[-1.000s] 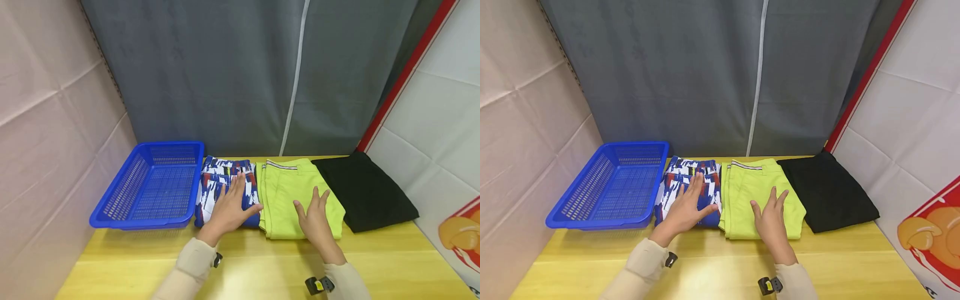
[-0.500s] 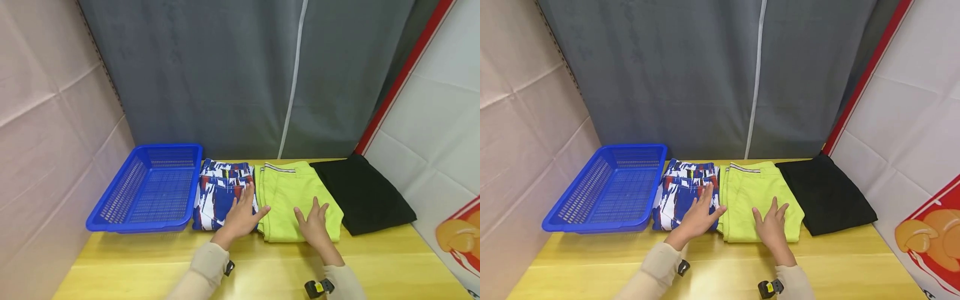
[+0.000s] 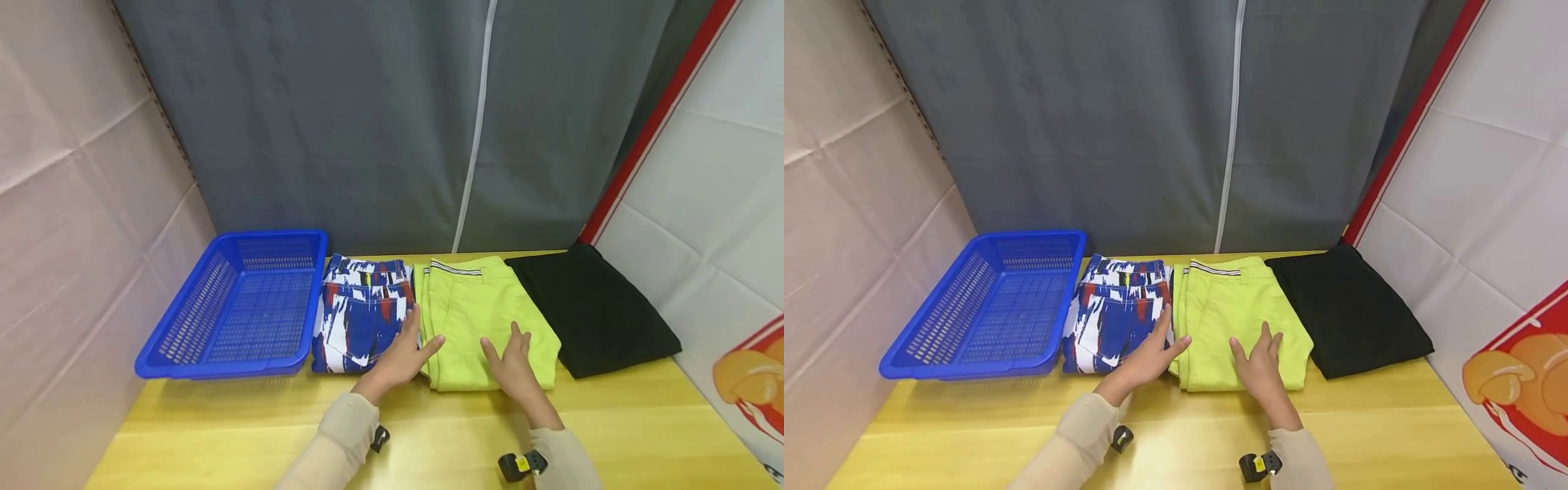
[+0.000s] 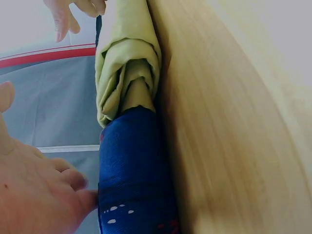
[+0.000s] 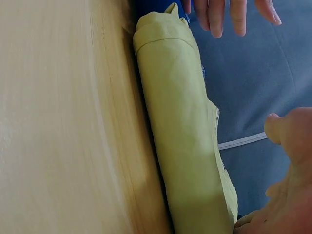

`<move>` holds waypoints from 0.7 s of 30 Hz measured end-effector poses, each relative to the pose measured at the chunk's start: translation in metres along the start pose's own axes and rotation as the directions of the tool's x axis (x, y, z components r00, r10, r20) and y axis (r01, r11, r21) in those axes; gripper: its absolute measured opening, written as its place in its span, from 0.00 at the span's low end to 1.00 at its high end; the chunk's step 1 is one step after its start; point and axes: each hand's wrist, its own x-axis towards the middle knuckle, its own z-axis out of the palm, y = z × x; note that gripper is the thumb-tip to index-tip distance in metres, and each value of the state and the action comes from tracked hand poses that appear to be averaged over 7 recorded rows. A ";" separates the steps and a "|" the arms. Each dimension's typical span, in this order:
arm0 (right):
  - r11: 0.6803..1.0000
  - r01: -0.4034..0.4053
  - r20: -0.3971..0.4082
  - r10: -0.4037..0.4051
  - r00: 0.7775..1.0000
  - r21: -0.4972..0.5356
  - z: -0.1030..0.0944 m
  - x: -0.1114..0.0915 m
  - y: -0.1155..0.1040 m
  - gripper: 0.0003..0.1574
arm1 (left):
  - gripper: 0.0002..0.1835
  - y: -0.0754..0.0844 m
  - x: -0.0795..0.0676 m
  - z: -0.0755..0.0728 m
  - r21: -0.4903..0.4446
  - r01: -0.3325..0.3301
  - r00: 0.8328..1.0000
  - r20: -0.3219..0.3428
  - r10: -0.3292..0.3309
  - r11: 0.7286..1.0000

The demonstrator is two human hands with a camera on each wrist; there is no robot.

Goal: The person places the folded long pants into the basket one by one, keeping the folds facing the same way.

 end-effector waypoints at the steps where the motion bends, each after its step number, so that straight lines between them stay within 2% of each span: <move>1: 1.000 -0.002 0.004 0.002 1.000 -0.005 -0.001 0.000 0.000 0.54 | 0.50 0.000 0.000 0.000 0.000 0.001 1.000 0.003 -0.001 1.000; 7: 0.998 -0.017 -0.009 0.017 1.000 -0.067 -0.006 0.004 0.006 0.51 | 0.50 0.000 0.001 0.002 0.013 -0.002 1.000 0.006 0.002 1.000; 14: 0.986 -0.067 -0.059 0.059 0.997 -0.152 -0.016 0.003 0.014 0.48 | 0.52 0.000 0.004 0.010 0.173 0.005 1.000 0.013 -0.007 0.985; 21: 0.972 -0.118 -0.095 0.101 0.990 -0.204 -0.028 0.005 0.023 0.49 | 0.54 0.001 0.006 0.018 0.265 0.026 0.999 0.035 -0.037 0.964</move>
